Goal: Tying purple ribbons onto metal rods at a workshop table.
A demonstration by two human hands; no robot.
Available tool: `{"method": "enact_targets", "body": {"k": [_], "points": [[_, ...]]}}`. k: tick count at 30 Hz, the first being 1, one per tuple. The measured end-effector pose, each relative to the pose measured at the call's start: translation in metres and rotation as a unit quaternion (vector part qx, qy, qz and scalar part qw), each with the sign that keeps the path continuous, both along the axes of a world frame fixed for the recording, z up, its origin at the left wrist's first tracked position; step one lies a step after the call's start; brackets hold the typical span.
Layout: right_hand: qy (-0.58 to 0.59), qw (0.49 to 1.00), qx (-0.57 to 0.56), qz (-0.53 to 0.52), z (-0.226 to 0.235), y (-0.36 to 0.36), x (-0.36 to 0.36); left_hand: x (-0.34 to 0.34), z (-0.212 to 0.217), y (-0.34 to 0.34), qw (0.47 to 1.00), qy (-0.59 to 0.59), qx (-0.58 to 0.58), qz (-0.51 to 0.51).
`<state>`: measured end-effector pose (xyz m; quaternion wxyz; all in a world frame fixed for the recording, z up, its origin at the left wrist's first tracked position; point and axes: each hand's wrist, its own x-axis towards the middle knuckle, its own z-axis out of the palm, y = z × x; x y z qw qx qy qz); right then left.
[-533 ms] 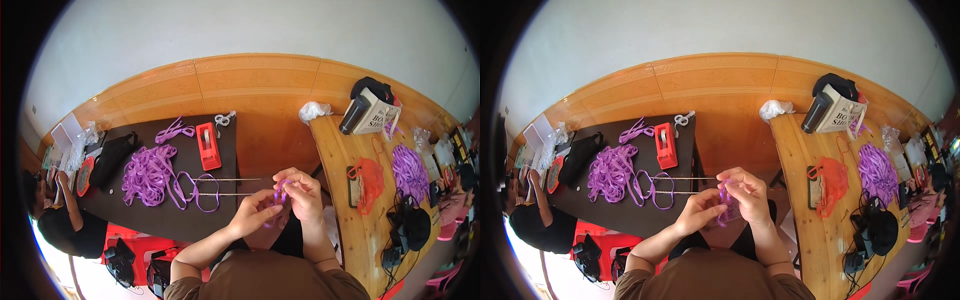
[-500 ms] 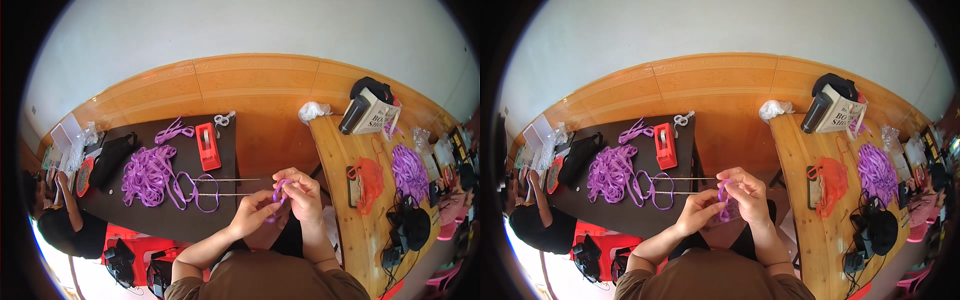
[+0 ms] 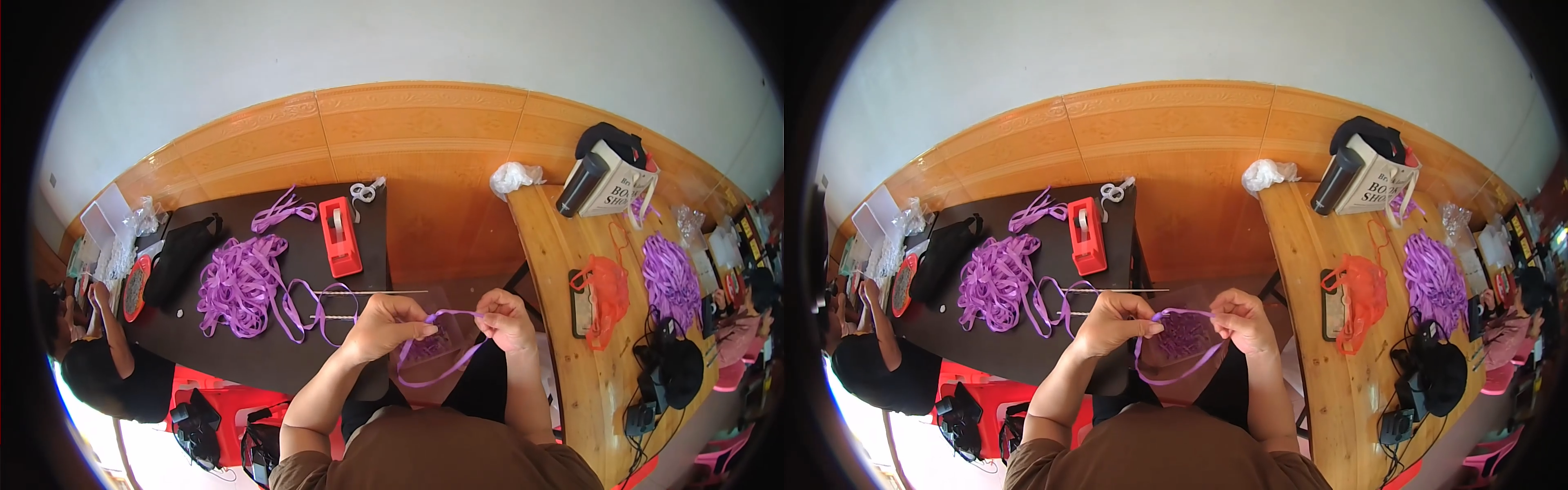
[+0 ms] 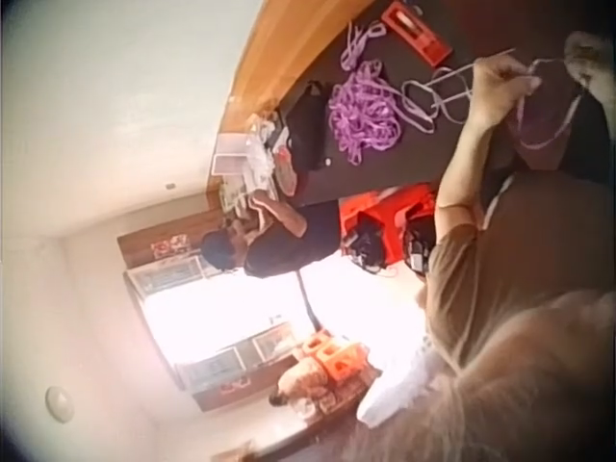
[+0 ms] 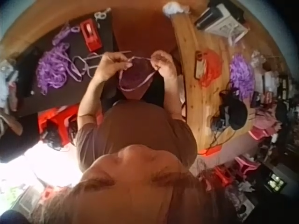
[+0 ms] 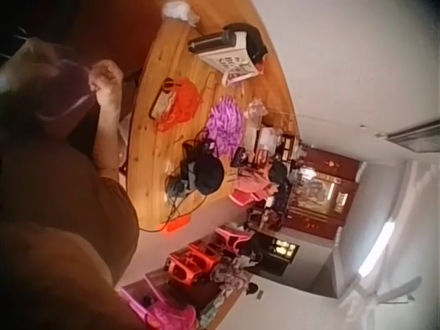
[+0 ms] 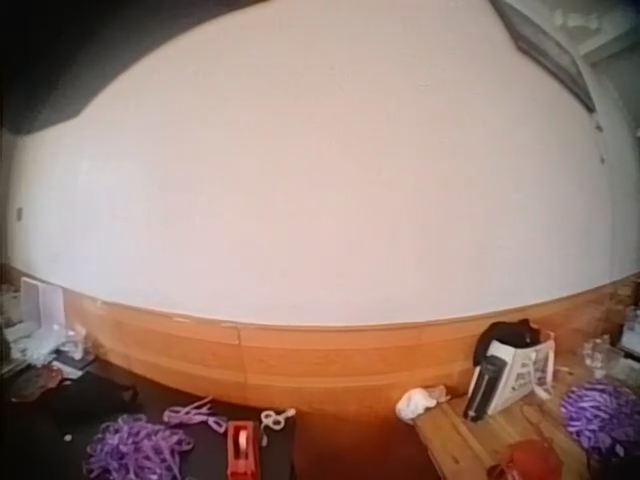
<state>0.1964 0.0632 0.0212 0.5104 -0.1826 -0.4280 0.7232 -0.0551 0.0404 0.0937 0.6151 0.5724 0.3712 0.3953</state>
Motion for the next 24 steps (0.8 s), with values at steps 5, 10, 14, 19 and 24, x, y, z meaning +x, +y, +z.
{"method": "enact_targets", "body": {"k": [5, 10, 14, 19, 24], "points": [[-0.082, 0.989, 0.025, -0.121, -0.048, 0.002, 0.009, -0.004, -0.004, -0.003, 0.993, -0.077, -0.085, -0.008], [-0.151, 0.959, 0.191, -0.147, 0.024, -0.018, -0.022, 0.003, -0.009, -0.009, 0.999, -0.002, -0.049, -0.009], [-0.234, 0.911, 0.329, -0.08, 0.059, -0.021, -0.036, 0.011, -0.003, -0.015, 0.998, 0.028, -0.059, -0.024], [-0.274, 0.86, 0.415, -0.113, 0.057, -0.018, -0.046, 0.007, -0.008, -0.015, 0.995, -0.046, -0.083, -0.027], [-0.258, 0.855, 0.434, -0.119, 0.063, -0.02, -0.049, 0.0, -0.015, -0.017, 0.992, -0.071, -0.083, -0.057]]}}
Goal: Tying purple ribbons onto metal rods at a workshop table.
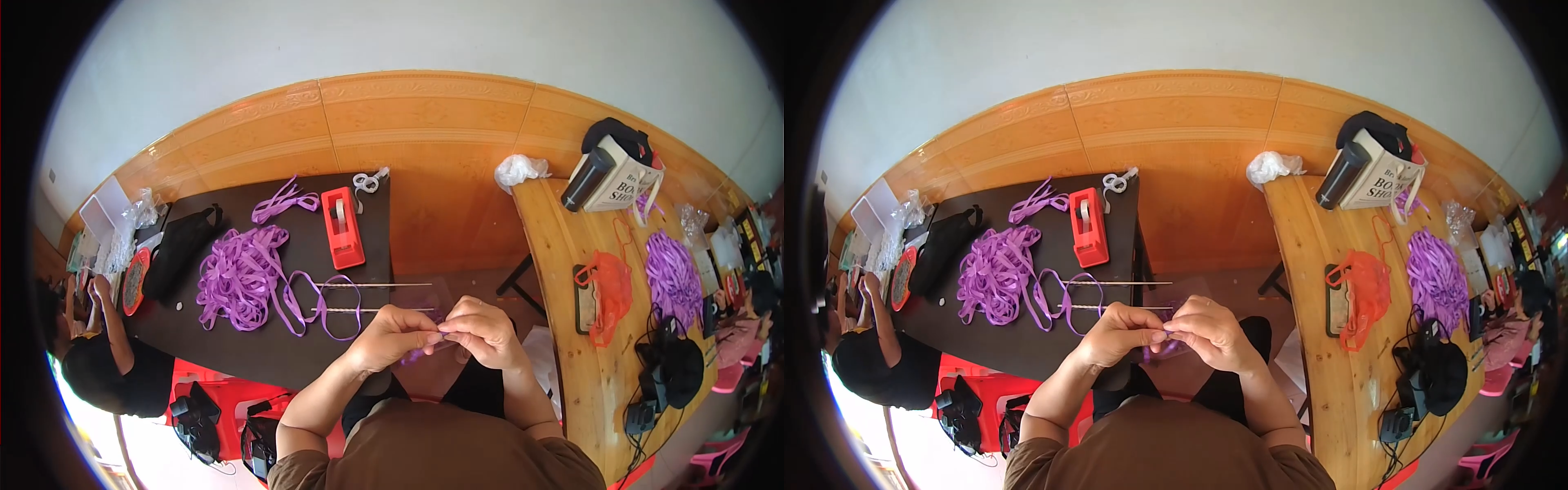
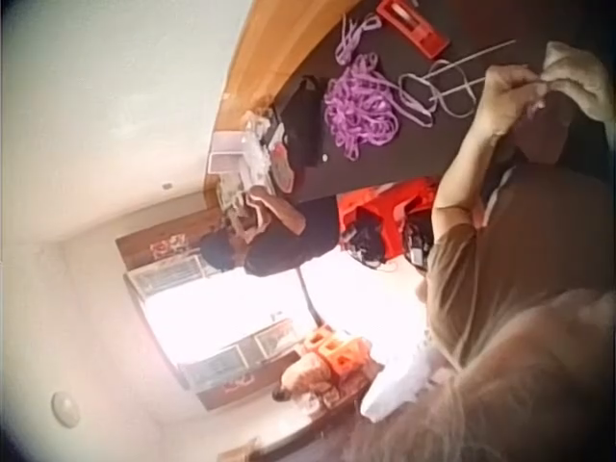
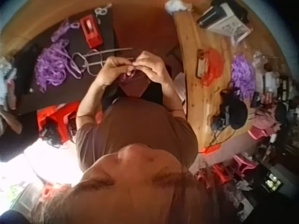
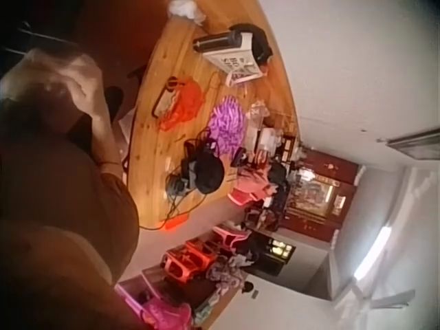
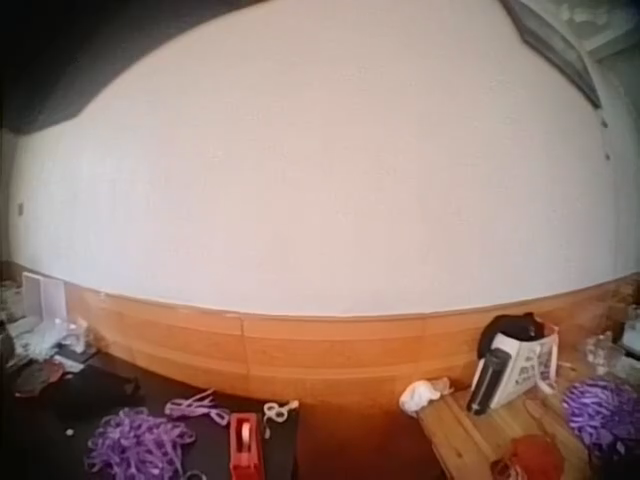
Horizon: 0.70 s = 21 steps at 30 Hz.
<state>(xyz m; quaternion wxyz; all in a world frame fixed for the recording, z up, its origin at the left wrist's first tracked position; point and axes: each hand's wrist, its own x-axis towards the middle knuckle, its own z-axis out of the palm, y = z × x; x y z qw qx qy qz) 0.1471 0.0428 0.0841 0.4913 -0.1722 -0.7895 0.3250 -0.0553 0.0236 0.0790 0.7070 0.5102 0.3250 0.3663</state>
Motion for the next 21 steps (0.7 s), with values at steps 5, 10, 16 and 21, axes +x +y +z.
{"method": "enact_targets", "body": {"k": [5, 10, 16, 21], "points": [[0.002, 0.998, 0.059, -0.024, -0.001, -0.003, -0.003, 0.007, 0.009, -0.011, 0.997, -0.013, 0.063, 0.036], [0.024, 0.997, 0.052, -0.06, -0.005, -0.008, -0.009, 0.014, 0.019, -0.015, 0.894, 0.167, 0.39, 0.147], [0.007, 0.995, -0.07, -0.067, -0.006, -0.015, -0.007, 0.024, 0.012, -0.017, 0.728, 0.273, 0.583, 0.236], [-0.001, 0.993, -0.08, -0.091, -0.004, -0.011, 0.0, 0.022, 0.006, -0.016, 0.935, 0.149, 0.244, 0.209]]}}
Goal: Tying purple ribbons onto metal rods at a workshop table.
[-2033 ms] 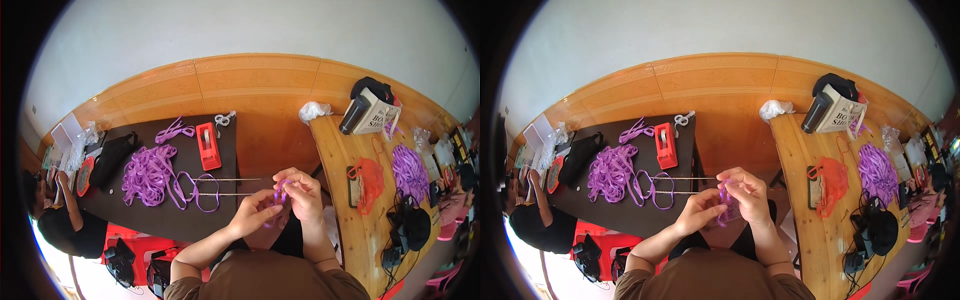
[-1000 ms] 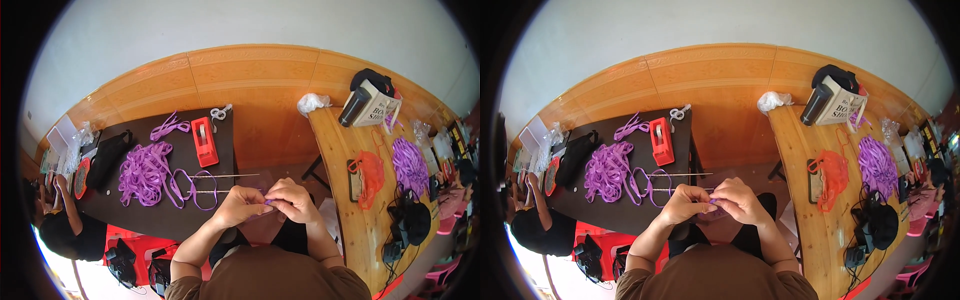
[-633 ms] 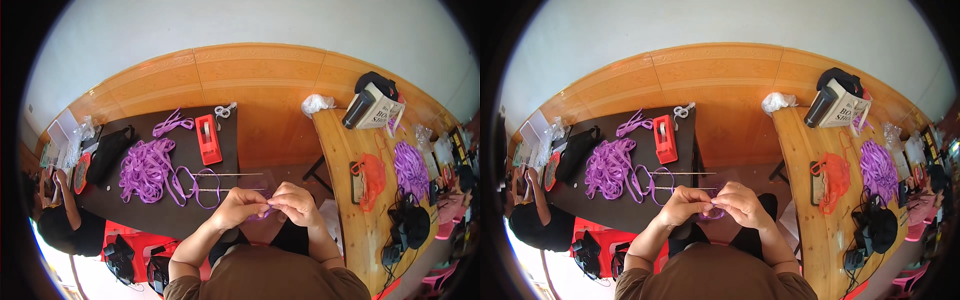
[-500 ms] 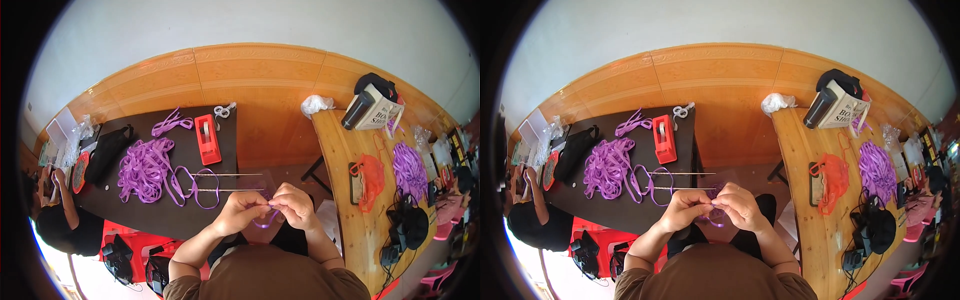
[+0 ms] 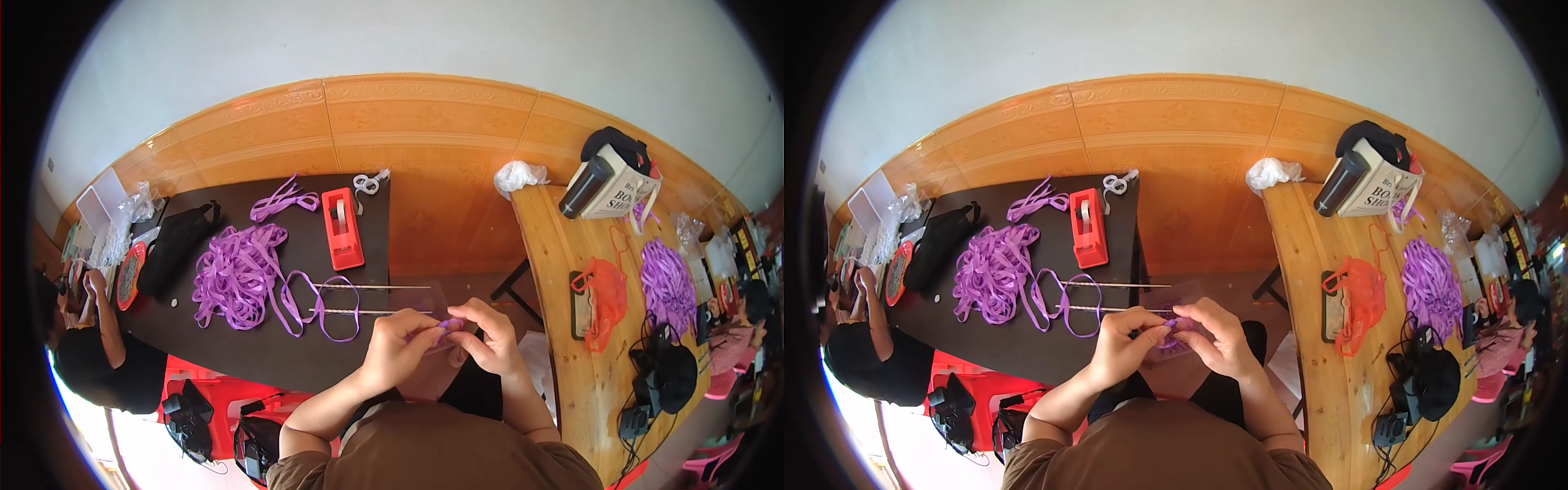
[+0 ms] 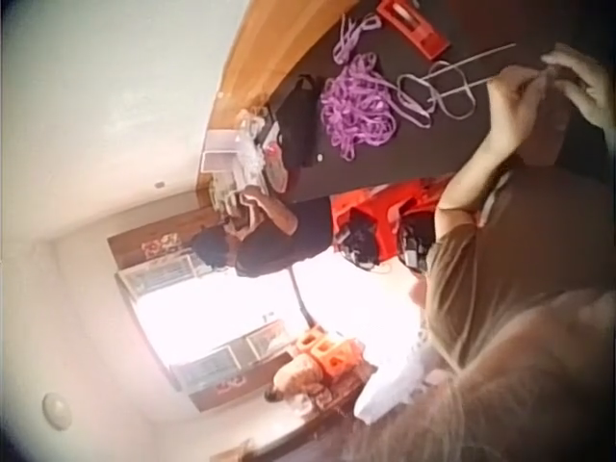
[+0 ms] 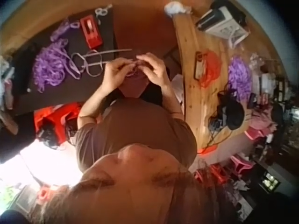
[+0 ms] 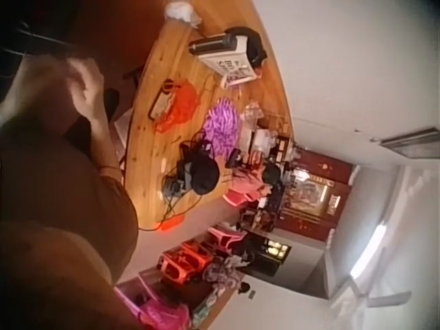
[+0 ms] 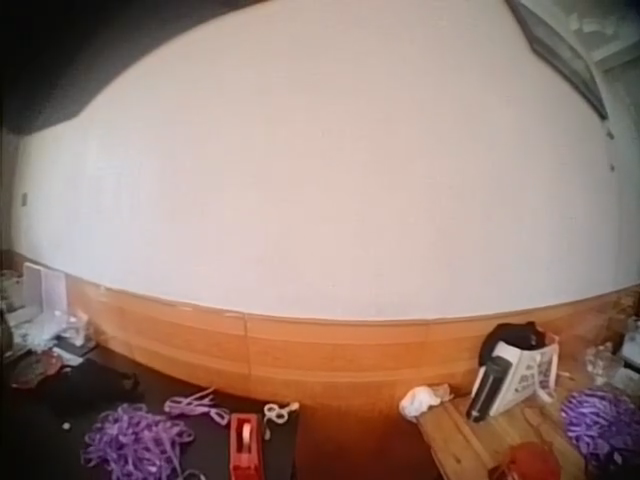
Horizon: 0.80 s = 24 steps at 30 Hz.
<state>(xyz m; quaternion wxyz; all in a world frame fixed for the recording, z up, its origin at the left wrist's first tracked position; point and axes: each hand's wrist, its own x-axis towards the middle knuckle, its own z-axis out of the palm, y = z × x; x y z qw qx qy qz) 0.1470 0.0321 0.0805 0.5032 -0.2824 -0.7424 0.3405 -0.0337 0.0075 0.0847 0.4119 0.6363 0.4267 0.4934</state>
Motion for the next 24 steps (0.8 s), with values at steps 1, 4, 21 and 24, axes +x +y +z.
{"method": "enact_targets", "body": {"k": [1, 4, 21, 24], "points": [[0.0, 1.0, 0.001, -0.001, -0.003, 0.002, 0.002, -0.001, -0.002, 0.001, 1.0, 0.0, 0.001, -0.001], [-0.096, 0.978, 0.172, -0.068, -0.007, 0.008, 0.003, -0.008, -0.01, 0.005, 0.935, -0.21, -0.264, -0.111], [-0.125, 0.948, 0.188, -0.225, -0.053, 0.064, 0.007, 0.009, -0.056, -0.03, 0.877, -0.298, -0.35, -0.139], [-0.071, 0.974, 0.099, -0.189, -0.092, 0.089, 0.009, 0.016, -0.086, -0.043, 0.828, -0.302, -0.448, -0.149]]}}
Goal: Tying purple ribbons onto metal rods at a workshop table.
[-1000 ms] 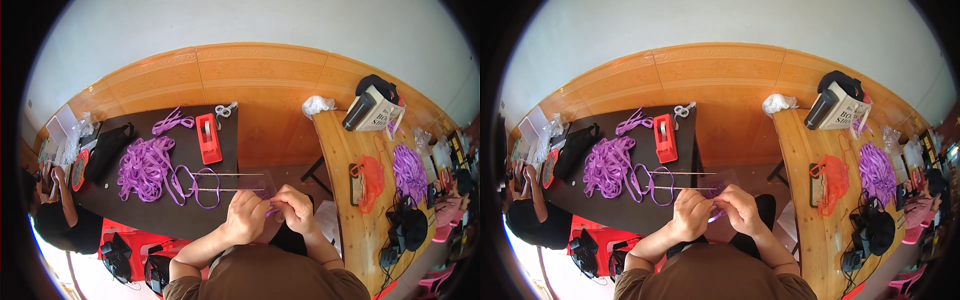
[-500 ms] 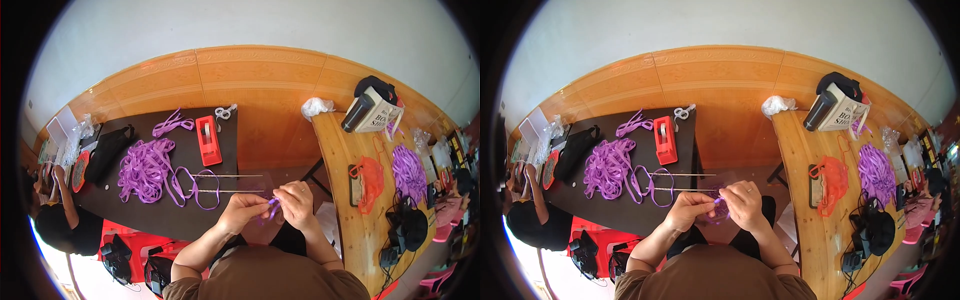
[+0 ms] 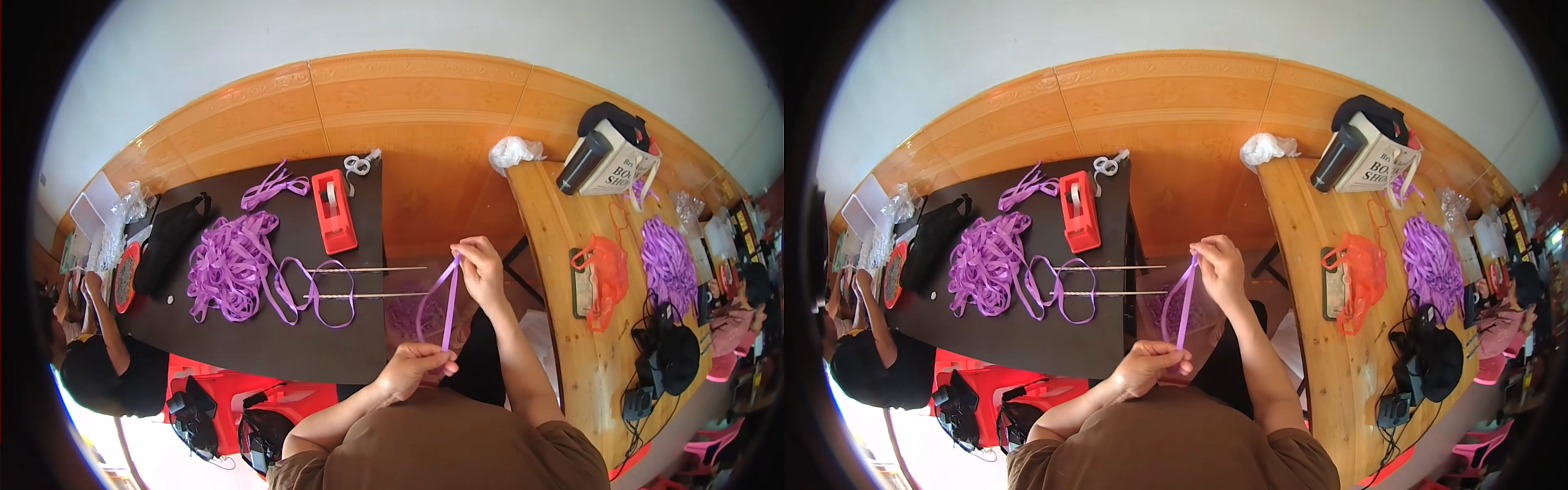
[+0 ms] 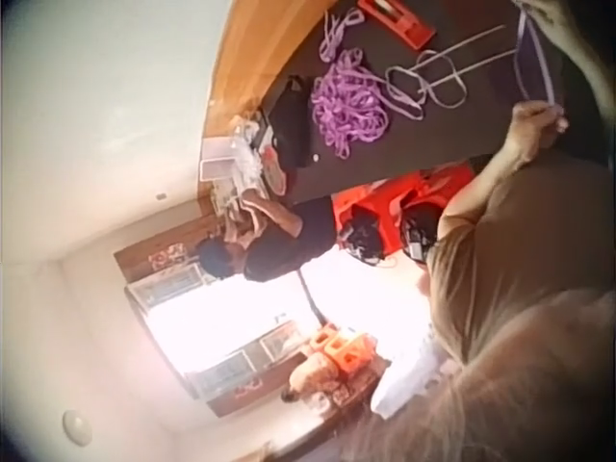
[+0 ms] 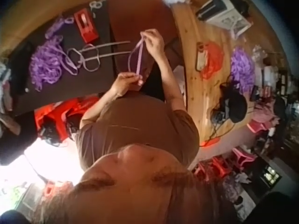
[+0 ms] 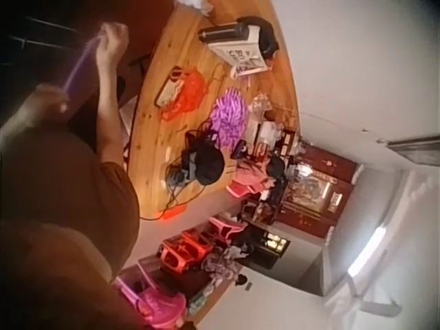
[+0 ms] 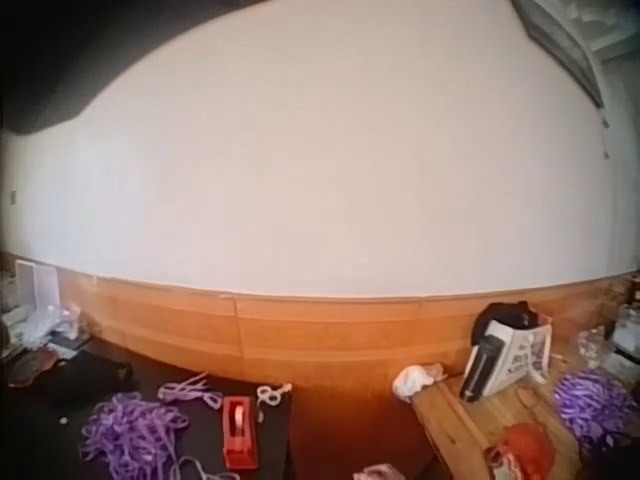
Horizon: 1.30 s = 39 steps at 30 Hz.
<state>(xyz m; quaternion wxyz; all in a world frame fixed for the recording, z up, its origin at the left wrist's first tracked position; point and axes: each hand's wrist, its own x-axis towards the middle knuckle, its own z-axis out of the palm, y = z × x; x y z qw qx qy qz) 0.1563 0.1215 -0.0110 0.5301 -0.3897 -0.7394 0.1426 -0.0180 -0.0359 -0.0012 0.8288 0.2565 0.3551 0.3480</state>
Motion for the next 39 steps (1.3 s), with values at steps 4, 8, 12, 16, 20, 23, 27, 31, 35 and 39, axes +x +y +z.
{"method": "enact_targets", "body": {"k": [4, 8, 12, 16, 20, 23, 27, 31, 35, 39], "points": [[0.156, 0.981, -0.102, 0.05, -0.029, 0.015, 0.006, 0.006, -0.054, -0.019, 0.998, 0.024, -0.002, -0.061], [0.166, 0.973, -0.157, 0.016, -0.026, 0.028, 0.022, -0.001, -0.085, -0.027, 0.999, 0.016, -0.024, -0.043], [0.211, 0.959, -0.187, 0.013, -0.034, 0.034, 0.032, -0.009, -0.087, -0.02, 1.0, 0.01, 0.0, -0.014], [0.223, 0.951, -0.213, -0.005, -0.035, 0.036, 0.041, -0.01, -0.088, -0.013, 0.999, -0.008, -0.031, -0.027], [0.259, 0.943, -0.209, -0.013, -0.028, 0.038, 0.042, -0.009, -0.08, -0.008, 0.998, -0.037, -0.056, -0.008], [0.263, 0.943, -0.206, -0.007, -0.022, 0.038, 0.042, -0.011, -0.087, -0.009, 0.998, -0.033, -0.044, 0.001], [0.271, 0.944, -0.188, -0.008, -0.021, 0.036, 0.041, -0.016, -0.094, -0.01, 0.994, -0.086, -0.068, 0.001], [0.232, 0.96, -0.146, -0.054, -0.022, 0.033, 0.043, -0.016, -0.093, -0.013, 0.988, -0.125, -0.083, 0.022], [0.074, 0.985, -0.056, -0.144, -0.023, 0.027, 0.045, -0.016, -0.099, -0.011, 0.976, -0.207, -0.064, 0.009], [-0.083, 0.97, -0.008, -0.228, -0.037, 0.019, 0.051, -0.013, -0.088, -0.007, 0.963, -0.263, -0.057, 0.012]]}}
